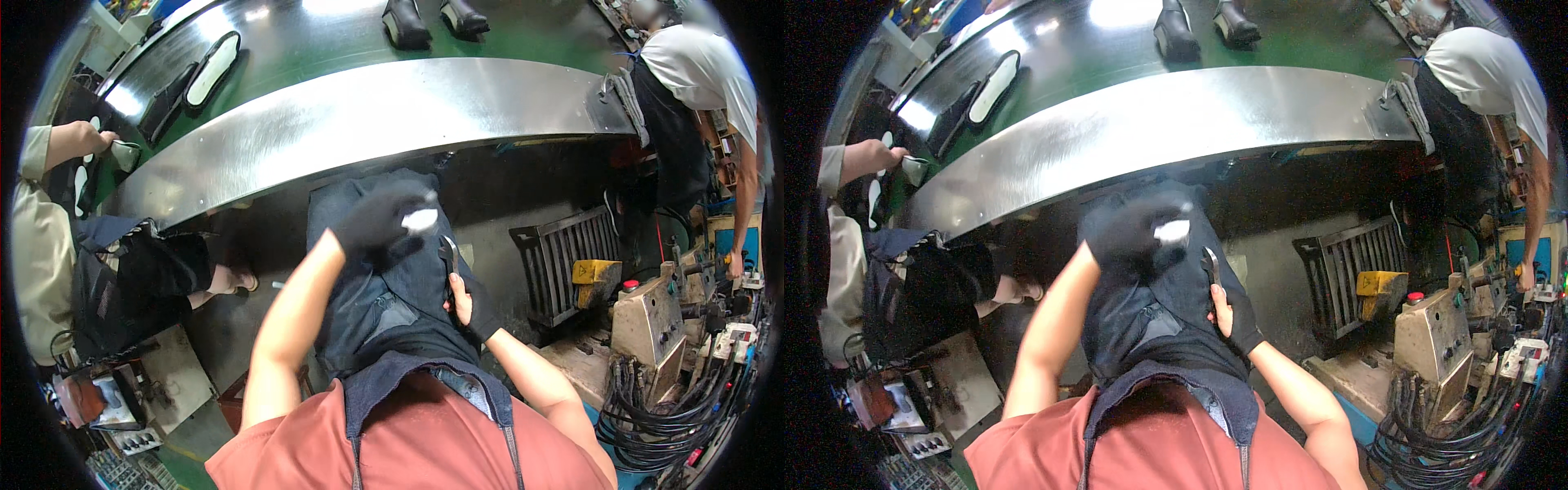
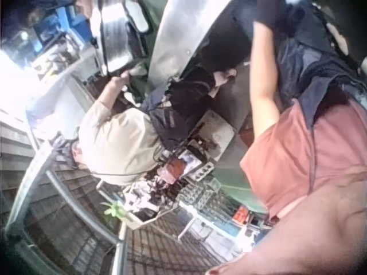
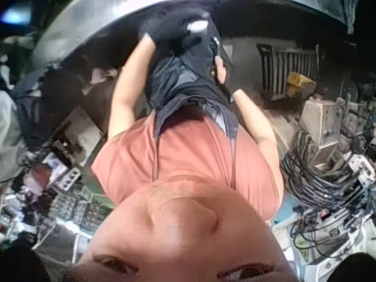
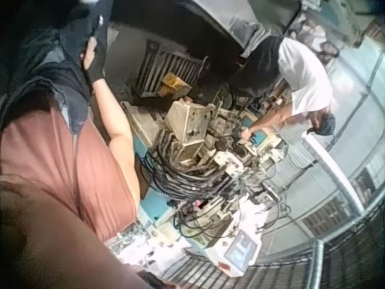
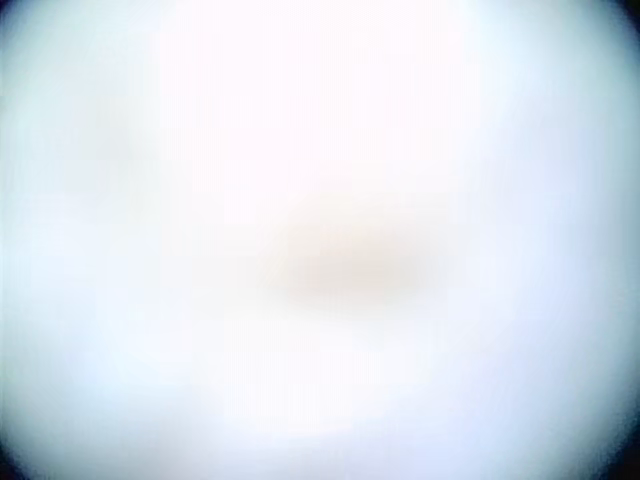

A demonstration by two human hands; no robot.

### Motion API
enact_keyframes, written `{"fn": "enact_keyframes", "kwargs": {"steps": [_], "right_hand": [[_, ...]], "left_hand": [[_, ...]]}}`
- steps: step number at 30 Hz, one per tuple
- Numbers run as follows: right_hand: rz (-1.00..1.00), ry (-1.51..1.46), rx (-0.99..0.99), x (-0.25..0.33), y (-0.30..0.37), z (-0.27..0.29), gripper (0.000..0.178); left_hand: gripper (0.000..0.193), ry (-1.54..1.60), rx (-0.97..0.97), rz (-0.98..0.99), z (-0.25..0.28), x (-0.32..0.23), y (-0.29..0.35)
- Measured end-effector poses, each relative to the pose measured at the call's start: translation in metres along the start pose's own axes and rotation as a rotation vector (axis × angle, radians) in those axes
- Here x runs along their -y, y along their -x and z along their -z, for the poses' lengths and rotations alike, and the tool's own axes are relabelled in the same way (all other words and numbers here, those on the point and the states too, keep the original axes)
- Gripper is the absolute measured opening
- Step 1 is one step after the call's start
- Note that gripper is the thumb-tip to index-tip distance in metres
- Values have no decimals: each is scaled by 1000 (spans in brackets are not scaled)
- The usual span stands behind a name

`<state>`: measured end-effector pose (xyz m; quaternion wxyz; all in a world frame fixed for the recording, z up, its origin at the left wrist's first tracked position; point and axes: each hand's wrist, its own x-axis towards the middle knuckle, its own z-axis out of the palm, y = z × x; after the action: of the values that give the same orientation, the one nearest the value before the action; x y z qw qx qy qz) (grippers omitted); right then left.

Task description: Trimming and assembling shoe components on a production line.

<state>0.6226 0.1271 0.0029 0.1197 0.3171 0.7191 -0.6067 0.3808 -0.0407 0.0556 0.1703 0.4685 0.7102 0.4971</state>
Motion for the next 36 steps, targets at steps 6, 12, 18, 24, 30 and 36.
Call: {"fn": "enact_keyframes", "kwargs": {"steps": [6,12,18,24,30,36], "right_hand": [[-36,-53,-11,5,7,2,49],[30,119,61,-16,22,0,49],[-113,286,28,-40,-1,-18,58],[-188,208,116,-12,-54,-28,61],[-162,196,238,42,-98,-17,58],[-294,88,191,67,-114,-18,48]], "left_hand": [[32,-487,-422,88,-41,-14,111],[31,-401,-414,208,-39,-15,119],[26,-58,-469,242,-26,-11,113],[33,-286,-621,290,79,48,93],[69,-850,-994,495,330,165,81],[92,-583,-1003,1045,449,236,21]]}}
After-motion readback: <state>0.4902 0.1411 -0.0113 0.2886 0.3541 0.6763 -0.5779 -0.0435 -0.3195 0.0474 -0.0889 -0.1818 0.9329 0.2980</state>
